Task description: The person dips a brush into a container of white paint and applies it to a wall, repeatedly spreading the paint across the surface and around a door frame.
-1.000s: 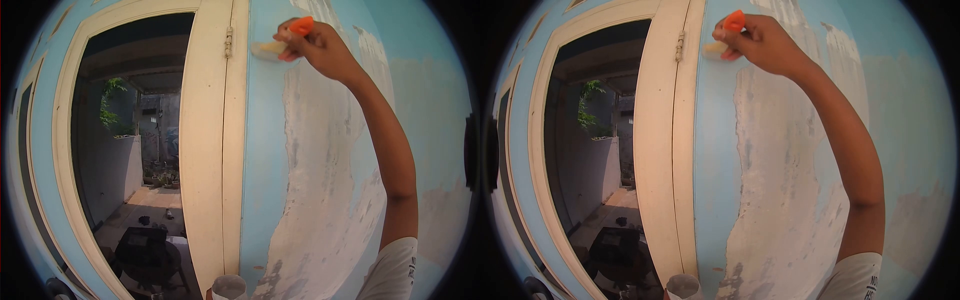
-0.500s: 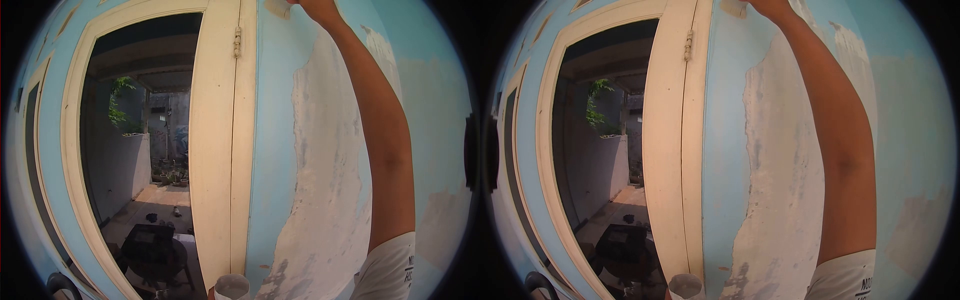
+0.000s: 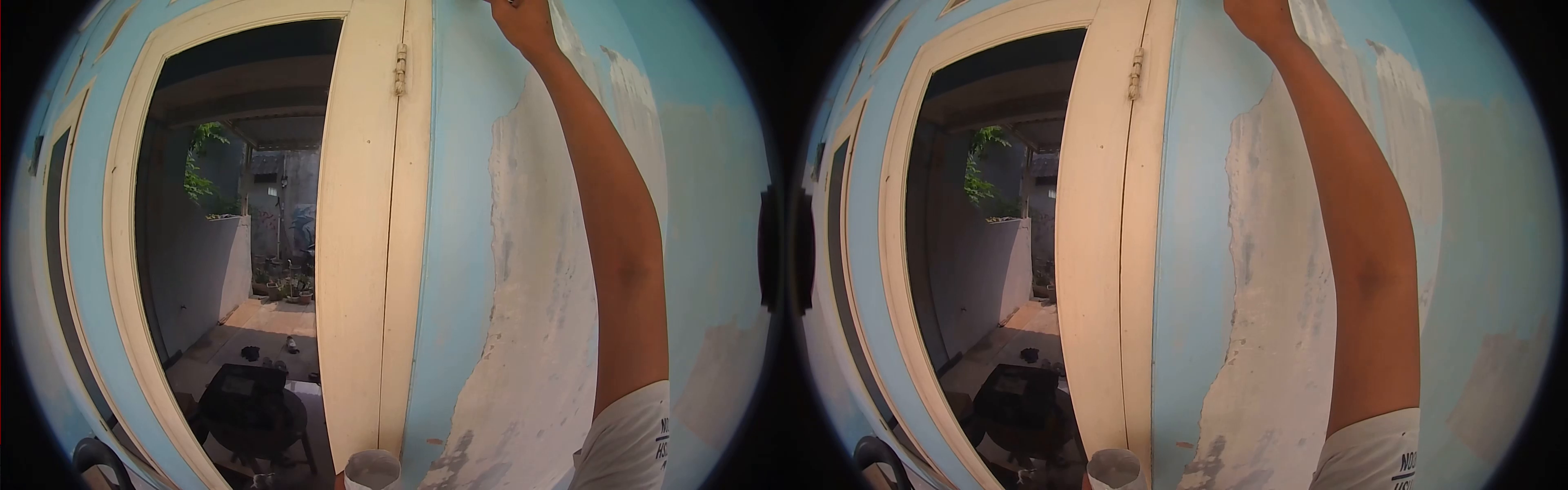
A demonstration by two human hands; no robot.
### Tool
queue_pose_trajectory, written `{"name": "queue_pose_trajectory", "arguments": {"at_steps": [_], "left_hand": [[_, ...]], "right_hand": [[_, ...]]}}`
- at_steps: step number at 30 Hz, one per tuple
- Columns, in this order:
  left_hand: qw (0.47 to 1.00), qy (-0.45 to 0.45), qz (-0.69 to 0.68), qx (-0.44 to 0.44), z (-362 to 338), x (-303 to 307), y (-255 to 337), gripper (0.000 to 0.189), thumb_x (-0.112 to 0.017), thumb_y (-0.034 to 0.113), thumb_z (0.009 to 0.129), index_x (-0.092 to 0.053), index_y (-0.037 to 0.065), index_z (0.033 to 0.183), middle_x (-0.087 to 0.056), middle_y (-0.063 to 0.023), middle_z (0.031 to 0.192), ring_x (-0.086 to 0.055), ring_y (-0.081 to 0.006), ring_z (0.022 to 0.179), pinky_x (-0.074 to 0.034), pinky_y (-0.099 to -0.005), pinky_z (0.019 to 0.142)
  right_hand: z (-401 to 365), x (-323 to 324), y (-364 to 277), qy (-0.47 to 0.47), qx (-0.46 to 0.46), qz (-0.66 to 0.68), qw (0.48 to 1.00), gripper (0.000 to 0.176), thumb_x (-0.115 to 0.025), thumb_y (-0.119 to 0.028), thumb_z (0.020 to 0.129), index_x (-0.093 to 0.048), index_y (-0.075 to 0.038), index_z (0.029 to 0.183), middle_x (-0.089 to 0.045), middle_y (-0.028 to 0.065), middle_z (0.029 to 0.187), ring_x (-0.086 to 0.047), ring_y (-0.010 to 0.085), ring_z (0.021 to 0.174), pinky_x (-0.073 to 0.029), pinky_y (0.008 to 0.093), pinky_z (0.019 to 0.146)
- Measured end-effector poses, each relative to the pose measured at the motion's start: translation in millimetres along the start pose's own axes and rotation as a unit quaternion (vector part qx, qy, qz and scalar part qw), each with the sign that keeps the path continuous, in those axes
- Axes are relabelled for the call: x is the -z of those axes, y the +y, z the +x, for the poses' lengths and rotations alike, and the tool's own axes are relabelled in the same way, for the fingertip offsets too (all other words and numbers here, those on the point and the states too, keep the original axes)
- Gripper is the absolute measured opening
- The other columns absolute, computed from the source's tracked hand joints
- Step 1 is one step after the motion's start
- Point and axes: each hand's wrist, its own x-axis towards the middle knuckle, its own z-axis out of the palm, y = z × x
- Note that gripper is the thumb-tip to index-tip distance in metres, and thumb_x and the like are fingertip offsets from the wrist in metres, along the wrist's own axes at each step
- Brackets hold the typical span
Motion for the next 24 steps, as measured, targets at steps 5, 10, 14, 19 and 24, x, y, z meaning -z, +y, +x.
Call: {"name": "queue_pose_trajectory", "arguments": {"at_steps": [5, 10, 14, 19, 24], "left_hand": [[0.998, -0.023, -0.059, 0.009, 6.3, -6.3, 23.5, 0.099, -0.086, 0.056, 0.07, -0.043, -0.001, 0.139, -0.058, -0.0188, 0.128, -0.056, -0.0321, 0.118, -0.045, -0.0429, 0.098], [0.996, -0.052, -0.072, 0.026, 0.9, 2.9, 13.1, 0.095, -0.087, 0.05, 0.071, -0.044, 0.0, 0.139, -0.058, -0.0177, 0.128, -0.056, -0.0313, 0.118, -0.045, -0.0431, 0.098], [0.996, -0.069, -0.05, 0.015, -5.3, 13.0, 4.8, 0.092, -0.089, 0.043, 0.07, -0.043, 0.002, 0.139, -0.058, -0.0166, 0.128, -0.056, -0.0307, 0.119, -0.045, -0.0431, 0.099], [0.993, -0.107, -0.049, 0.005, -13.1, 28.5, 20.0, 0.087, -0.088, 0.033, 0.072, -0.043, 0.002, 0.14, -0.058, -0.0167, 0.129, -0.057, -0.0306, 0.12, -0.045, -0.0427, 0.099], [0.976, -0.135, -0.167, 0.044, -22.4, 29.6, 39.1, 0.091, -0.089, 0.035, 0.071, -0.042, 0.002, 0.142, -0.058, -0.0174, 0.132, -0.056, -0.0291, 0.123, -0.045, -0.0431, 0.102]], "right_hand": [[-6.2, 1.8, 11.2, -0.014, -0.106, 0.085, 0.991, 0.014, -0.059, -0.014, 0.101, -0.061, -0.001, 0.105, -0.062, 0.0034, 0.095, -0.063, 0.0137, 0.088, -0.056, 0.029, 0.081], [-14.7, 14.0, -41.0, -0.068, -0.215, 0.095, 0.97, 0.014, -0.061, -0.017, 0.101, -0.057, -0.003, 0.101, -0.062, 0.0062, 0.093, -0.067, 0.0142, 0.077, -0.06, 0.0292, 0.072], [-65.7, 41.0, -117.5, -0.2, -0.187, -0.063, 0.96, 0.041, -0.054, -0.038, 0.103, -0.065, 0.0, 0.113, -0.071, 0.0122, 0.106, -0.073, 0.0221, 0.094, -0.059, 0.0326, 0.087], [-153.2, 101.2, -261.8, -0.2, -0.365, 0.023, 0.909, 0.03, -0.052, -0.022, 0.104, -0.062, 0.006, 0.105, -0.067, 0.0161, 0.095, -0.072, 0.0213, 0.079, -0.061, 0.032, 0.072], [-302.5, 153.6, -431.7, 0.007, -0.623, 0.151, 0.767, 0.039, -0.065, -0.036, 0.095, -0.059, 0.003, 0.095, -0.054, 0.0168, 0.095, -0.071, 0.0333, 0.07, -0.065, 0.0419, 0.055]]}}
